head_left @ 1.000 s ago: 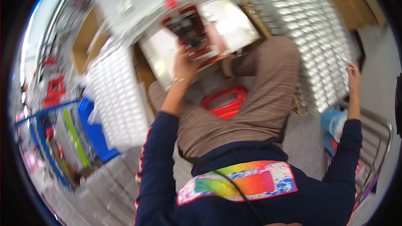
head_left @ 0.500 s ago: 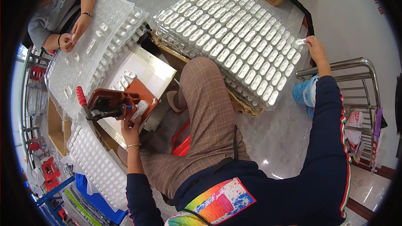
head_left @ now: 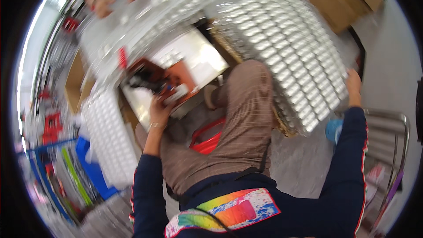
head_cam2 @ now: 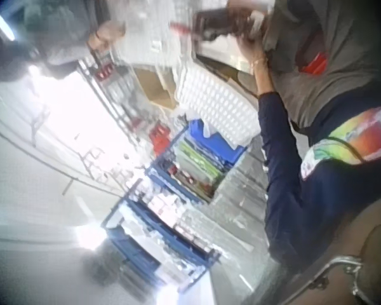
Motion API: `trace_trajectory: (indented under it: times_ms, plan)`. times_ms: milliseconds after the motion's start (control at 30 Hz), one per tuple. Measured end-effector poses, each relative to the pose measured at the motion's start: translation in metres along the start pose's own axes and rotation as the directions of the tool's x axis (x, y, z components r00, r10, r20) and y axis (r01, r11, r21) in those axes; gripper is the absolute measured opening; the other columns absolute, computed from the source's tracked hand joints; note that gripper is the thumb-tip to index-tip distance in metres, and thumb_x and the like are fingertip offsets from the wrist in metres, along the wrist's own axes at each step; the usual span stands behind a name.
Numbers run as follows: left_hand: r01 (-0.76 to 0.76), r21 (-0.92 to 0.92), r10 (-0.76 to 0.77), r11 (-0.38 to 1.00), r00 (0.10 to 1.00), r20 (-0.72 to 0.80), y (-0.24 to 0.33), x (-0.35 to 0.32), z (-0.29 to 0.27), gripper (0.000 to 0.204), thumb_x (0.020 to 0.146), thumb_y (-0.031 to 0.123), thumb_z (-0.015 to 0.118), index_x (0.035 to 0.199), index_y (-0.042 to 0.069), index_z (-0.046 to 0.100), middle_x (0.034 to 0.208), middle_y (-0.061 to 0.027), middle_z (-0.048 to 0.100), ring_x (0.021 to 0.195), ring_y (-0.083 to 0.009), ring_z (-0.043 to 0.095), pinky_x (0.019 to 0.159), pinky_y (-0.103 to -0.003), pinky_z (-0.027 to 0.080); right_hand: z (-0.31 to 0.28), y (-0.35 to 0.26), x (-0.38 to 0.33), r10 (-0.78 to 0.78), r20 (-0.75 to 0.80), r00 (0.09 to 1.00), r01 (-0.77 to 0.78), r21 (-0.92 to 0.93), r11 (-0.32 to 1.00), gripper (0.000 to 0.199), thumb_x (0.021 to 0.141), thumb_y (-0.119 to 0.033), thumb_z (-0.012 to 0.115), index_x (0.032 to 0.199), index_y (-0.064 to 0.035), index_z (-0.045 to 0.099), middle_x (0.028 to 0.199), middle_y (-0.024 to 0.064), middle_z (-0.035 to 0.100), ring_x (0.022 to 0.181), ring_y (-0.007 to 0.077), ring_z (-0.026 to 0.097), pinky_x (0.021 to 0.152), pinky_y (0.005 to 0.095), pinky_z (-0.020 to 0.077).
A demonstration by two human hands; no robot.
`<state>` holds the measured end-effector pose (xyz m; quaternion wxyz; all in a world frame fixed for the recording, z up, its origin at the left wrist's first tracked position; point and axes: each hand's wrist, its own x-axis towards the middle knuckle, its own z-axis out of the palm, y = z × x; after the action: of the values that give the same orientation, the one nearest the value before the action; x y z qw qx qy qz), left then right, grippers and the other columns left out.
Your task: Assemble small plastic components using a manual red press on a factory workstation.
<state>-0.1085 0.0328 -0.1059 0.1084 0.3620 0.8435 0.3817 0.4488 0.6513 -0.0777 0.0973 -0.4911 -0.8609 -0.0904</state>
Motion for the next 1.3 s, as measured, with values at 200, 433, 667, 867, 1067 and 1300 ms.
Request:
trace_trajectory:
  times_ms: [200, 433, 667, 867, 1067, 1300]
  plan:
    - [0.058, 0.158, -0.061, 0.986, 0.998, 0.014, 0.01, -0.012, -0.005, 0.056, 0.072, 0.032, 0.08, 0.116, 0.003, 0.061, 0.114, -0.0167, 0.06, 0.111, -0.0338, 0.057, 0.094, -0.041, 0.047, -0.01, -0.007, 0.011, 0.203, 0.155, 0.967, -0.186, -0.122, 0.975, 0.049, 0.084, -0.002, 0.048, 0.131, -0.0138, 0.058, 0.132, 0.0063, 0.057, 0.12, 0.0305, 0.055, 0.099, 0.0417, 0.0442]
    - [0.046, 0.076, -0.034, 0.996, 0.988, -0.152, 0.009, -0.029, 0.001, 0.046, 0.074, 0.021, 0.079, 0.114, 0.003, 0.062, 0.107, -0.0119, 0.06, 0.101, -0.0299, 0.06, 0.086, -0.037, 0.051, -0.083, -0.348, 0.093, -0.446, 0.103, 0.889, 0.173, 0.827, 0.535, 0.038, 0.096, -0.018, 0.057, 0.13, -0.0022, 0.059, 0.132, 0.0107, 0.059, 0.12, 0.0223, 0.056, 0.102, 0.032, 0.0417]
    - [0.015, -0.176, -0.058, 0.984, 0.969, -0.242, 0.004, -0.04, 0.005, 0.047, 0.072, 0.007, 0.08, 0.115, 0.006, 0.063, 0.103, -0.0108, 0.06, 0.093, -0.0261, 0.061, 0.08, -0.034, 0.052, -0.23, -0.664, -0.009, -0.796, 0.055, 0.603, -0.168, 0.984, -0.058, 0.046, 0.101, -0.037, 0.049, 0.131, -0.0027, 0.057, 0.111, 0.0115, 0.067, 0.102, 0.0172, 0.063, 0.097, 0.0315, 0.0464]
    - [0.008, -0.189, -0.057, 0.982, 0.965, -0.258, -0.004, -0.039, 0.006, 0.048, 0.068, 0.01, 0.081, 0.113, 0.009, 0.066, 0.1, -0.0097, 0.06, 0.089, -0.0279, 0.059, 0.079, -0.036, 0.05, -0.276, -0.656, -0.043, -0.82, -0.191, 0.54, 0.009, 0.975, -0.222, 0.03, 0.1, -0.018, 0.054, 0.118, 0.0028, 0.064, 0.066, -0.0011, 0.049, 0.06, 0.0083, 0.05, 0.069, 0.027, 0.0475]
    - [-0.024, -0.12, -0.007, 0.993, 0.969, -0.247, -0.003, -0.034, 0.004, 0.046, 0.065, 0.013, 0.082, 0.109, 0.011, 0.067, 0.095, -0.0092, 0.059, 0.091, -0.0306, 0.057, 0.082, -0.04, 0.048, -0.213, -0.605, -0.145, -0.67, -0.714, 0.203, 0.861, 0.456, -0.226, 0.034, 0.074, -0.005, 0.067, 0.106, -0.0124, 0.074, 0.072, -0.0009, 0.052, 0.078, 0.0188, 0.057, 0.097, 0.0409, 0.0459]
    - [0.015, -0.059, -0.029, 0.998, 0.974, -0.227, -0.007, -0.028, 0.006, 0.044, 0.066, 0.016, 0.082, 0.107, 0.014, 0.068, 0.093, -0.0094, 0.058, 0.092, -0.0311, 0.056, 0.083, -0.041, 0.048, -0.222, -0.624, -0.132, -0.746, -0.645, 0.168, 0.877, 0.443, -0.186, 0.03, 0.081, -0.003, 0.066, 0.108, -0.0116, 0.072, 0.073, -0.0008, 0.056, 0.073, 0.0133, 0.057, 0.088, 0.0327, 0.0485]
